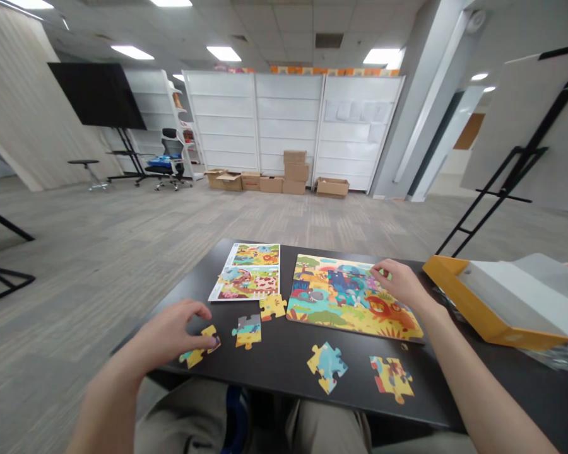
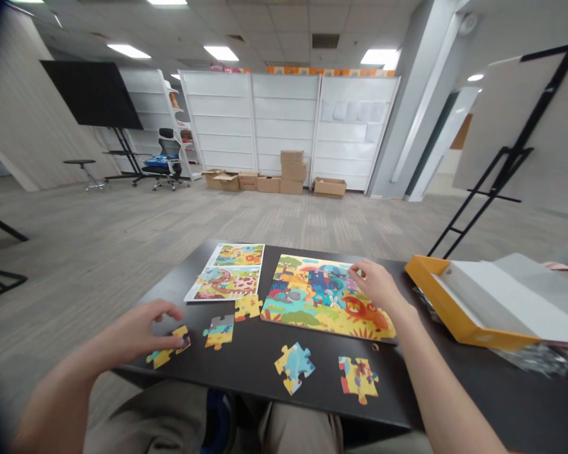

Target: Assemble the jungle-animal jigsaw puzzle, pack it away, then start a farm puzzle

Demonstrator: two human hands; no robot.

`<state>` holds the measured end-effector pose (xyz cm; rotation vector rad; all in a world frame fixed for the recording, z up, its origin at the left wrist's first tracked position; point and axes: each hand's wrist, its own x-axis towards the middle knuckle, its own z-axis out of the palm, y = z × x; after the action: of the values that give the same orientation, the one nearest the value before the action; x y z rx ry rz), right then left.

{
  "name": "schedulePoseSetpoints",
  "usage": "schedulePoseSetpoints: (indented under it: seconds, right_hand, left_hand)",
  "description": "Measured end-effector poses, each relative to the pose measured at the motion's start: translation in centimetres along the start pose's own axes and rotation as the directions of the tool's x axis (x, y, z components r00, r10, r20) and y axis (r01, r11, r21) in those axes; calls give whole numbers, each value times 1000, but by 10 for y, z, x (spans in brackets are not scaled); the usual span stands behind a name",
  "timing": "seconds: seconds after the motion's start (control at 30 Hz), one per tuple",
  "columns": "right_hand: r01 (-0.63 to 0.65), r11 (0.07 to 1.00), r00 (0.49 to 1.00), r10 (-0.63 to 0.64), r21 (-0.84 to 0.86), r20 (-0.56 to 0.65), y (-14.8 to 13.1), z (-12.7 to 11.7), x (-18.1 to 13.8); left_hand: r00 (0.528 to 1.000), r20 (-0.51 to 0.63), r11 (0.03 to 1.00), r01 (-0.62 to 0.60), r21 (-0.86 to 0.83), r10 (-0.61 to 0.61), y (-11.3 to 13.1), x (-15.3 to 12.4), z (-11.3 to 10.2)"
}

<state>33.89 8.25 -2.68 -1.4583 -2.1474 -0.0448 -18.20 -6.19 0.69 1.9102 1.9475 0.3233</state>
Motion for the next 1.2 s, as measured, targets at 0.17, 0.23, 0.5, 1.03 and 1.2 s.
schedulePoseSetpoints:
  seconds: [0.17,0.23,0.5,1.03,1.2]
  right_hand:
    - [-7,1000,999,8,-16,40,-5,3,0]
    - [-11,1000,998,12,-18,54,-5,4,0]
    - [-7,1000,998,9,-25,68,-5,5,-1]
    - [16,984,998,-28,179,61,-37,3,-1]
    - [-116,768,966,-61,630,252,-72,-4,-4]
  left_hand:
    - [996,-21,990,-88,114,91,15,-4,15]
    - [989,16,983,-146,112,145,32,0,25]
    - [985,112,991,-133,34,128,48,13,37]
    - [952,-83,588,-250,-770,296,134,33,54]
    - [967,-135,446,-221,-867,216,166,53,76]
